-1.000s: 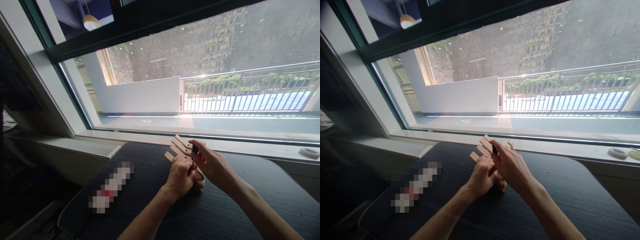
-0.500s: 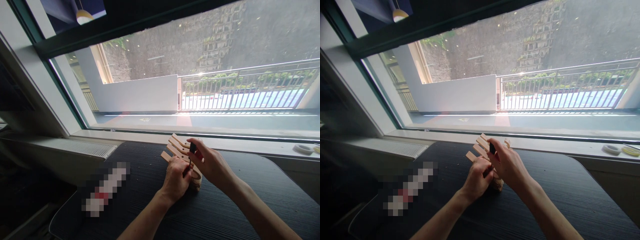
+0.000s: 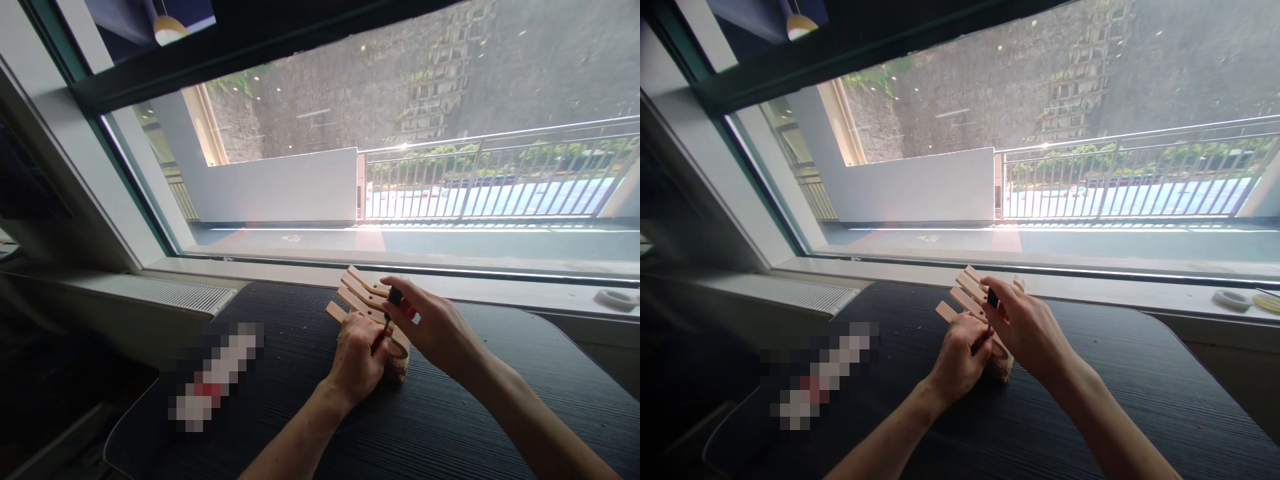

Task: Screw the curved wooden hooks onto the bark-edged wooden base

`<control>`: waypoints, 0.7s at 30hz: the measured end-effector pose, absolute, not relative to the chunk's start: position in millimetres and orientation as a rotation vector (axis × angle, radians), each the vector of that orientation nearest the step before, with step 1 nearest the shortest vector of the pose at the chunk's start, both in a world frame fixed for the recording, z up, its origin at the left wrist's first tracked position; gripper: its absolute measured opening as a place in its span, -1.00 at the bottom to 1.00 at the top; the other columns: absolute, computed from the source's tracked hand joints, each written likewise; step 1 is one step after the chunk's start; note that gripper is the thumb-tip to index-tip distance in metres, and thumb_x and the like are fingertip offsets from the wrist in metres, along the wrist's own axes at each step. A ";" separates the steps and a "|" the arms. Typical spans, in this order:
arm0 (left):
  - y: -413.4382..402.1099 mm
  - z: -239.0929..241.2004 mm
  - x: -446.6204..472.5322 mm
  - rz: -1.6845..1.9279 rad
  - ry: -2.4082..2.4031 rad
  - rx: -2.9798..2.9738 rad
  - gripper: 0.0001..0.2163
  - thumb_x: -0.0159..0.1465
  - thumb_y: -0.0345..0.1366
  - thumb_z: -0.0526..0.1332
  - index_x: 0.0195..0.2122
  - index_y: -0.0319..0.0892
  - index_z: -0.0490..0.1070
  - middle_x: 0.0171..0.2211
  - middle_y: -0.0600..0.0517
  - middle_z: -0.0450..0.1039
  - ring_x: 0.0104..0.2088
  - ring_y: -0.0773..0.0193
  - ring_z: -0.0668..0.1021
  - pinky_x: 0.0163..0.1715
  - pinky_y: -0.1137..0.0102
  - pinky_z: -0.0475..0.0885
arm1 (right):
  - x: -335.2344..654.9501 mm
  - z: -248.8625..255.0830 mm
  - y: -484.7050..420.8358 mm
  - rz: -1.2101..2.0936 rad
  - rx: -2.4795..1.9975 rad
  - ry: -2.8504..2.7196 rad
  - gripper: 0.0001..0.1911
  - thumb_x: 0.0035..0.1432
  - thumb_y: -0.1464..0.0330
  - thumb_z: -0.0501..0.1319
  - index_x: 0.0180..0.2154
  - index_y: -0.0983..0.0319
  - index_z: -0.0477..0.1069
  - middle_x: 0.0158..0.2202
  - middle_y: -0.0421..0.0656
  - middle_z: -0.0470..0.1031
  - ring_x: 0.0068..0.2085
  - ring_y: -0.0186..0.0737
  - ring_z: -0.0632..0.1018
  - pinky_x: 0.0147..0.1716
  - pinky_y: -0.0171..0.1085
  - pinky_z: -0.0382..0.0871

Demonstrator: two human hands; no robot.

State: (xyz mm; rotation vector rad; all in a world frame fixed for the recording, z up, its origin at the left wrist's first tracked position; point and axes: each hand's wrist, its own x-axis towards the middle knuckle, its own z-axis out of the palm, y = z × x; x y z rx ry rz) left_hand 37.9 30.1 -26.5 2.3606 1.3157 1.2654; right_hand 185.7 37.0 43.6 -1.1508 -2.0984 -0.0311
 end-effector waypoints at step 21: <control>30.0 -26.3 37.5 1.186 1.350 2.384 -0.89 0.22 -0.38 0.11 -0.35 -0.15 0.43 -0.30 0.02 0.44 -0.20 0.21 0.40 -0.08 0.29 0.28 | 180.5 47.0 31.5 -0.156 -1.227 -2.105 -0.55 0.15 0.35 0.08 0.10 0.15 0.22 -0.28 -0.16 0.54 -0.46 -0.30 0.51 -0.55 -0.37 0.30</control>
